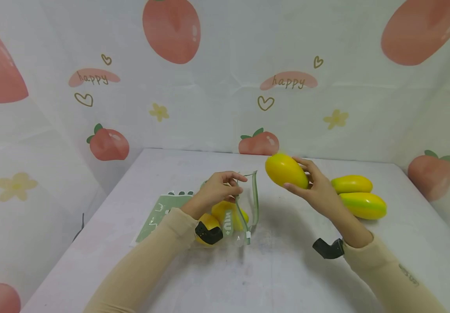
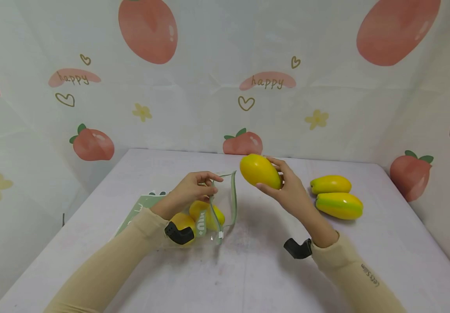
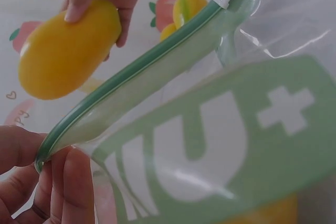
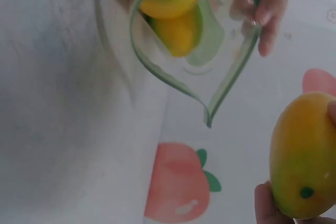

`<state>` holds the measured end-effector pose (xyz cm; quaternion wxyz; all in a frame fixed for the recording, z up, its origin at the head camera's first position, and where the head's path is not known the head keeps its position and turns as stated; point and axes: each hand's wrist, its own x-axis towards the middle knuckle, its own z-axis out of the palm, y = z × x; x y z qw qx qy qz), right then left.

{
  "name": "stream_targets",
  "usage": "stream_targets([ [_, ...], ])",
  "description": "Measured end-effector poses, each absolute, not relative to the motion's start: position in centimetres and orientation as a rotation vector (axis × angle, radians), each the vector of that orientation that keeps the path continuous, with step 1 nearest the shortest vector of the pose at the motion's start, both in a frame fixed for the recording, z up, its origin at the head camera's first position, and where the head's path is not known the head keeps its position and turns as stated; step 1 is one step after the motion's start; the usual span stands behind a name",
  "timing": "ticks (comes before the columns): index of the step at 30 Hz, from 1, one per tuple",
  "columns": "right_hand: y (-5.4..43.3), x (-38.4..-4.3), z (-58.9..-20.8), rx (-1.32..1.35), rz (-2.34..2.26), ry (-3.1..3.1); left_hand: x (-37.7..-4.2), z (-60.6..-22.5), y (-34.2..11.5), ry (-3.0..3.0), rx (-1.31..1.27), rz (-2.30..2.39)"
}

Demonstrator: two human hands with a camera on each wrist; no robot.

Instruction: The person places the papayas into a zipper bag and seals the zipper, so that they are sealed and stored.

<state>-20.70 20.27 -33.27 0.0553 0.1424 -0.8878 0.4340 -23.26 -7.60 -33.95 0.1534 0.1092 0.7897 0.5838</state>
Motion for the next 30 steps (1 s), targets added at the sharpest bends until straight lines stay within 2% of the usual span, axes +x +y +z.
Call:
stream_targets([
  [30,16.9,-17.9,-38.8,0.647,1.264,-2.912,-23.3,-34.0,-7.8,2.3,0.306,1.659],
])
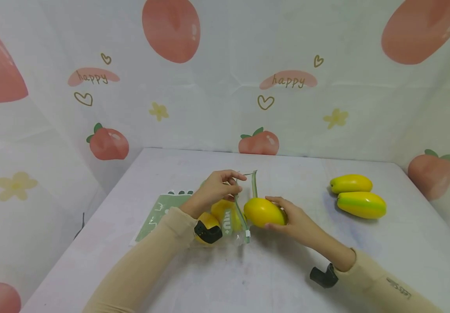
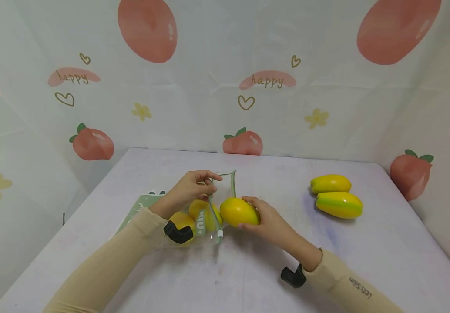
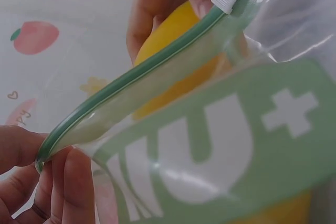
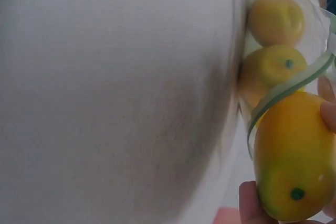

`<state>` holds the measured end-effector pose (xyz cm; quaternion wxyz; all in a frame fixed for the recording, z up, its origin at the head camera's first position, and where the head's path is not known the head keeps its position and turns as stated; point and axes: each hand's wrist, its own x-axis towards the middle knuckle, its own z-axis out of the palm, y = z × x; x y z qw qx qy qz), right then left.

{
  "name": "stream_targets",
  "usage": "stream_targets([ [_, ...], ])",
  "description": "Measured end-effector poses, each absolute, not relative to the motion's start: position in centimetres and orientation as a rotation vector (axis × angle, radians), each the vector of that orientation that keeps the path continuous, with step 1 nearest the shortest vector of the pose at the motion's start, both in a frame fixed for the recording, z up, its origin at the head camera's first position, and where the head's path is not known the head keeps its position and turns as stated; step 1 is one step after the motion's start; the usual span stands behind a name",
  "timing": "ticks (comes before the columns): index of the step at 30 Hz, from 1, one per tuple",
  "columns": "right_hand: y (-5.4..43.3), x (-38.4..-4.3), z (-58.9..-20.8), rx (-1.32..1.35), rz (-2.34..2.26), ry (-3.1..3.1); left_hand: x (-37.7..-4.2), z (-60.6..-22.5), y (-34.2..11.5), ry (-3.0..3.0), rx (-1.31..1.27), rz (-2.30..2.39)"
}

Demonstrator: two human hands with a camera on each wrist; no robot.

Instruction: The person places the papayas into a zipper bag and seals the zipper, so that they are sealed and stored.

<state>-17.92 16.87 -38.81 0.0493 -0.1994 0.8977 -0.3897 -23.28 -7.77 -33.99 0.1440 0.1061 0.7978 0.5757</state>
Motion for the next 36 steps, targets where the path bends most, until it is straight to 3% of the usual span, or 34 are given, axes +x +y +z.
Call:
stream_targets([
  [25,15.1,-19.1,-38.2,-0.674,-1.025,2.748,-23.2,-34.0,-7.8,2.282,0.375,1.672],
  [36,16.0,-19.8,-38.5,-0.859,-1.167,2.612,-23.2,-33.7,-7.6,2.306,0.371,1.657],
])
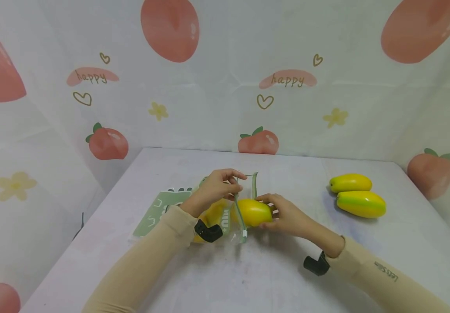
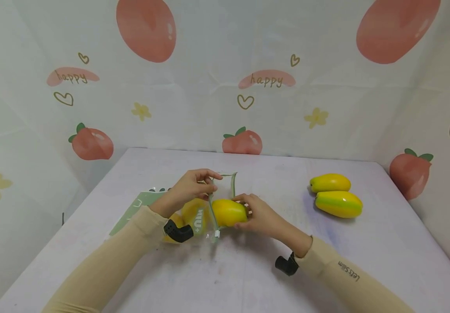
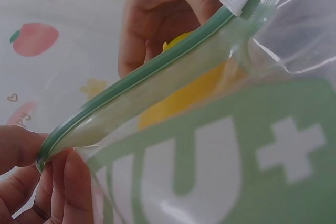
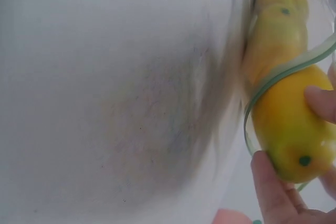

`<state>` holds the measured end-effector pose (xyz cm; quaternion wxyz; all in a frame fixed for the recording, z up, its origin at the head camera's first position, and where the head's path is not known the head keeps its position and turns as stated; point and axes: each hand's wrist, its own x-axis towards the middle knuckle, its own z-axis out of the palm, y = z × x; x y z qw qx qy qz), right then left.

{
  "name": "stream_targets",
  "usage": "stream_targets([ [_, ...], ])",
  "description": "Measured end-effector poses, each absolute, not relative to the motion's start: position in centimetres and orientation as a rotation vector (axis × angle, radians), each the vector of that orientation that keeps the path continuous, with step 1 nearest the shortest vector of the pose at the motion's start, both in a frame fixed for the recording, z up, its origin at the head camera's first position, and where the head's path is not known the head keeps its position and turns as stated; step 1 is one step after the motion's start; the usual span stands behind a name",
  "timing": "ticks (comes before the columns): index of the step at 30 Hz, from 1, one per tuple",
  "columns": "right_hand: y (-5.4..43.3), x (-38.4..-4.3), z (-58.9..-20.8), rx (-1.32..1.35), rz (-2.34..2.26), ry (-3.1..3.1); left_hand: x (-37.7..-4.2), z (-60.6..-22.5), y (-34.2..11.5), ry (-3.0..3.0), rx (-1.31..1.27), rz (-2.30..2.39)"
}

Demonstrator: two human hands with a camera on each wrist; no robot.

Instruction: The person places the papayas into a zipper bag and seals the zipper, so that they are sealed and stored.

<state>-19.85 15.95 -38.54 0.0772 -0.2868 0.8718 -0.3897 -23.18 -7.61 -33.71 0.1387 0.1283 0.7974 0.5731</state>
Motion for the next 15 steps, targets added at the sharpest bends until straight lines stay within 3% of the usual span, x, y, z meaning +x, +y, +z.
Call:
stream_targets([
  [15,16.14,-20.59,-38.52,-0.758,-1.28,2.524,-23.35,-33.72,-7.4,2.313,0.374,1.644],
])
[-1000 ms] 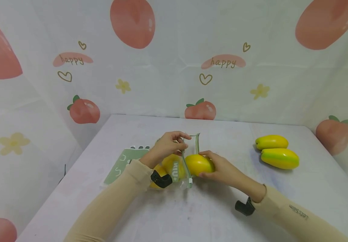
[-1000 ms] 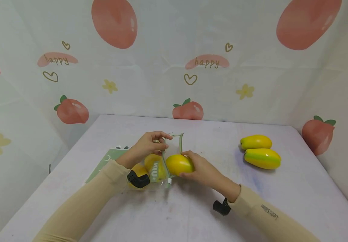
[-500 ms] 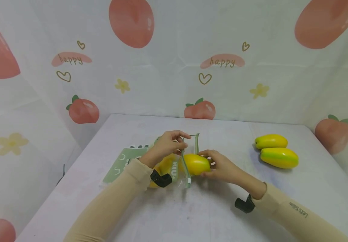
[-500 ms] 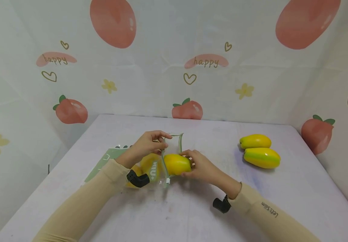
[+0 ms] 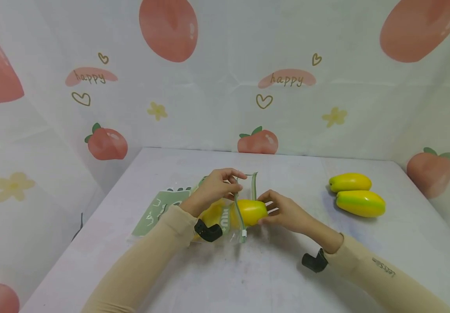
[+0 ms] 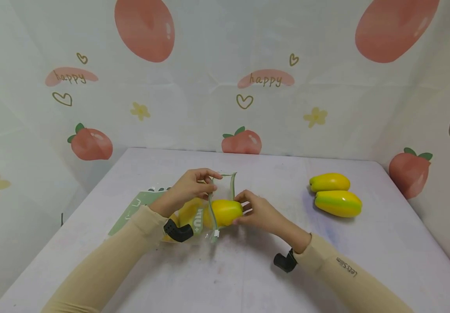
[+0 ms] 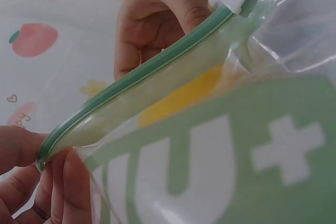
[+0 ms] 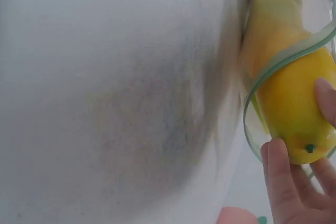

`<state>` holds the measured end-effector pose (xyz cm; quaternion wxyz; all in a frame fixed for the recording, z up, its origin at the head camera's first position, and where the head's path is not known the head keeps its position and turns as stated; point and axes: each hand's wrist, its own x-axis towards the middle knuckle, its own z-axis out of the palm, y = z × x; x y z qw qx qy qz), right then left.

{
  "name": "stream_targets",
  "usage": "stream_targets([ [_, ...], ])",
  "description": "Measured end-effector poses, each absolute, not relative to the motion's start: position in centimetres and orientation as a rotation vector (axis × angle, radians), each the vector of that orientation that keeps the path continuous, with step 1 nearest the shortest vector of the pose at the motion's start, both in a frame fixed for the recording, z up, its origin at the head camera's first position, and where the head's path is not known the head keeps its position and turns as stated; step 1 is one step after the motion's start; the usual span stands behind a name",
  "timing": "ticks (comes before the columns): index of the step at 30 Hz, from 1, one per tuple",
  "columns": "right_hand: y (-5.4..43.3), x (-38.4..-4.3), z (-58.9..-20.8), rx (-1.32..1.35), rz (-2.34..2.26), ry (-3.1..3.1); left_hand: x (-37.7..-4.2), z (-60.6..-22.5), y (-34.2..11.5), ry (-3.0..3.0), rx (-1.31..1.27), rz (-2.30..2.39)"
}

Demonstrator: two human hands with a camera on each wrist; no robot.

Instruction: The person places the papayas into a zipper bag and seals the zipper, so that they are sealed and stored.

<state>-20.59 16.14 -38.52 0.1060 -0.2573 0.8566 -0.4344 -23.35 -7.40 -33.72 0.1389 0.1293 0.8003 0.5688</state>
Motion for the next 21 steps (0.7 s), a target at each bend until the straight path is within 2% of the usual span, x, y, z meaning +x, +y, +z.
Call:
stream_targets([
  [21,14.9,-20.8,-38.9,-0.69,-1.409,2.446,-23.4,-33.6,-7.3,2.309,0.393,1.642],
])
